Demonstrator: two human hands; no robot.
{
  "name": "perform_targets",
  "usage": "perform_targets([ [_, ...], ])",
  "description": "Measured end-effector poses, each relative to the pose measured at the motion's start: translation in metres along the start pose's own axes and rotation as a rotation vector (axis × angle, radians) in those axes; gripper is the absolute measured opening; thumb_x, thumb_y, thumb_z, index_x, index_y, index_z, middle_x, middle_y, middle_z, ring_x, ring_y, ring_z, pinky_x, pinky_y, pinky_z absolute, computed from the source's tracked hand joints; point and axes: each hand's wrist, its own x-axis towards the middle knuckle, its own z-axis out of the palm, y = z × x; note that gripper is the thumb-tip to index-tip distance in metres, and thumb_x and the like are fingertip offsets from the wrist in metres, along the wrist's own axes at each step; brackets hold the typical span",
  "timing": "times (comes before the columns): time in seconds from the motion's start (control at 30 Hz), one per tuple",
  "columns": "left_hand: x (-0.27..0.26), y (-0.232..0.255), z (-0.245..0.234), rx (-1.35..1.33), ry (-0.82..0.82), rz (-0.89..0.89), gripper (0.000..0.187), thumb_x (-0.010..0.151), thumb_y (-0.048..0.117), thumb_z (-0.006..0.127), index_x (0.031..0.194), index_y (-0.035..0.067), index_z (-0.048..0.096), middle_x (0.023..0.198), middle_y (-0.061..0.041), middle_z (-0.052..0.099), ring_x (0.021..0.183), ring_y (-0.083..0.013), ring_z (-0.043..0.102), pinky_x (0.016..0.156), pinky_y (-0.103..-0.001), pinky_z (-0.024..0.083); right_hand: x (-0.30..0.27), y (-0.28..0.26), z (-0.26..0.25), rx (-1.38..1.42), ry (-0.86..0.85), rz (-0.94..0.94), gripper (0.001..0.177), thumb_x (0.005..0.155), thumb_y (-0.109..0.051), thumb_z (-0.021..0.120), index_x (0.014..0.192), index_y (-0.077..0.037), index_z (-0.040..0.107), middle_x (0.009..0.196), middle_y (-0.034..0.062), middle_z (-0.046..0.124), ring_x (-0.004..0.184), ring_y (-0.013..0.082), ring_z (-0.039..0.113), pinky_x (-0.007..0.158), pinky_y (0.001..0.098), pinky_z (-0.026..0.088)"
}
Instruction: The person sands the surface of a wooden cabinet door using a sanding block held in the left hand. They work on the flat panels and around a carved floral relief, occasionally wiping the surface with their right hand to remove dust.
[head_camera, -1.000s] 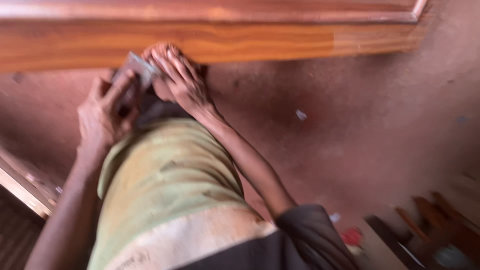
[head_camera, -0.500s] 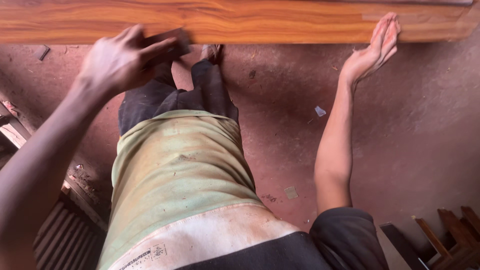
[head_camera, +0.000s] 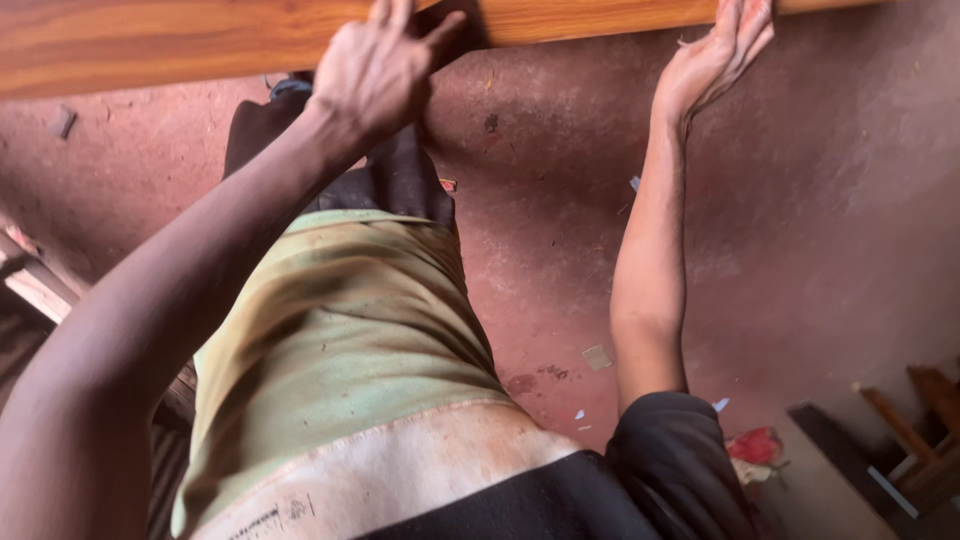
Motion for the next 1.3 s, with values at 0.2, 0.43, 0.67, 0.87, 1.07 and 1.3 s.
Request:
perform_targets([
  [0.2, 0.018, 0.029, 0.001, 0.011, -0.167, 0.025, 0.067, 0.103, 0.011, 0.042, 0.167, 0.025, 0.032, 0.134, -0.032, 0.048, 0.099, -0.0333, 0.062, 0.056, -0.037, 0.056, 0.002, 0.004, 0.007, 0.114, 0.054, -0.022, 0.046, 0.097, 0.016, 0.055, 0.135, -0.007, 0.066, 0.145, 0.012, 0.055, 0.133, 0.0274, 0.058, 0.113, 0.035, 0.057],
  [0.43, -0.026, 0.043, -0.01, -0.059, -0.076, 0.11, 0.076, 0.089, 0.004, 0.054, 0.159, 0.028, 0.037, 0.138, -0.032, 0.046, 0.094, -0.0325, 0.068, 0.06, -0.038, 0.062, 0.003, -0.054, -0.013, 0.124, 0.008, -0.068, 0.057, 0.096, 0.016, 0.043, 0.142, -0.009, 0.065, 0.152, 0.0111, 0.052, 0.143, 0.0297, 0.051, 0.125, 0.051, 0.032],
  [0.67, -0.179, -0.023, -0.03, -0.333, 0.264, -0.421, 0.061, 0.096, 0.012, 0.075, 0.154, 0.025, 0.061, 0.114, -0.015, 0.068, 0.087, -0.0248, 0.068, 0.077, -0.037, 0.062, -0.13, -0.279, 0.009, 0.715, -0.274, -0.397, 0.046, 0.111, 0.004, 0.055, 0.148, -0.022, 0.053, 0.152, -0.0046, 0.052, 0.145, 0.0134, 0.047, 0.129, 0.0338, 0.042],
  [0.87, -0.214, -0.05, -0.013, -0.335, 0.325, -0.589, 0.061, 0.096, 0.01, 0.077, 0.154, 0.018, 0.06, 0.102, -0.013, 0.061, 0.085, -0.0208, 0.064, 0.074, -0.036, 0.059, -0.151, -0.355, 0.03, 0.549, -0.329, -0.829, 0.055, 0.108, 0.006, 0.063, 0.157, -0.013, 0.046, 0.163, 0.0074, 0.041, 0.153, 0.0244, 0.039, 0.134, 0.0435, 0.031],
  [1.07, -0.224, -0.036, -0.012, -0.42, 0.351, -0.575, 0.065, 0.092, 0.016, 0.082, 0.153, 0.021, 0.062, 0.104, -0.011, 0.061, 0.089, -0.022, 0.065, 0.081, -0.04, 0.058, -0.022, -0.136, -0.019, 0.829, -0.092, 0.084, 0.067, 0.094, 0.012, 0.033, 0.152, -0.018, 0.049, 0.152, 0.0042, 0.053, 0.14, 0.0211, 0.058, 0.129, 0.0405, 0.044],
  [1.3, -0.255, -0.023, -0.016, -0.484, 0.487, -0.743, 0.062, 0.091, 0.014, 0.081, 0.15, 0.018, 0.066, 0.098, -0.011, 0.059, 0.089, -0.0222, 0.065, 0.079, -0.039, 0.056, -0.067, -0.231, -0.006, 0.672, -0.28, 0.294, 0.049, 0.103, -0.021, 0.057, 0.151, -0.018, 0.048, 0.156, 0.0065, 0.041, 0.139, 0.0219, 0.052, 0.105, 0.0398, 0.06],
])
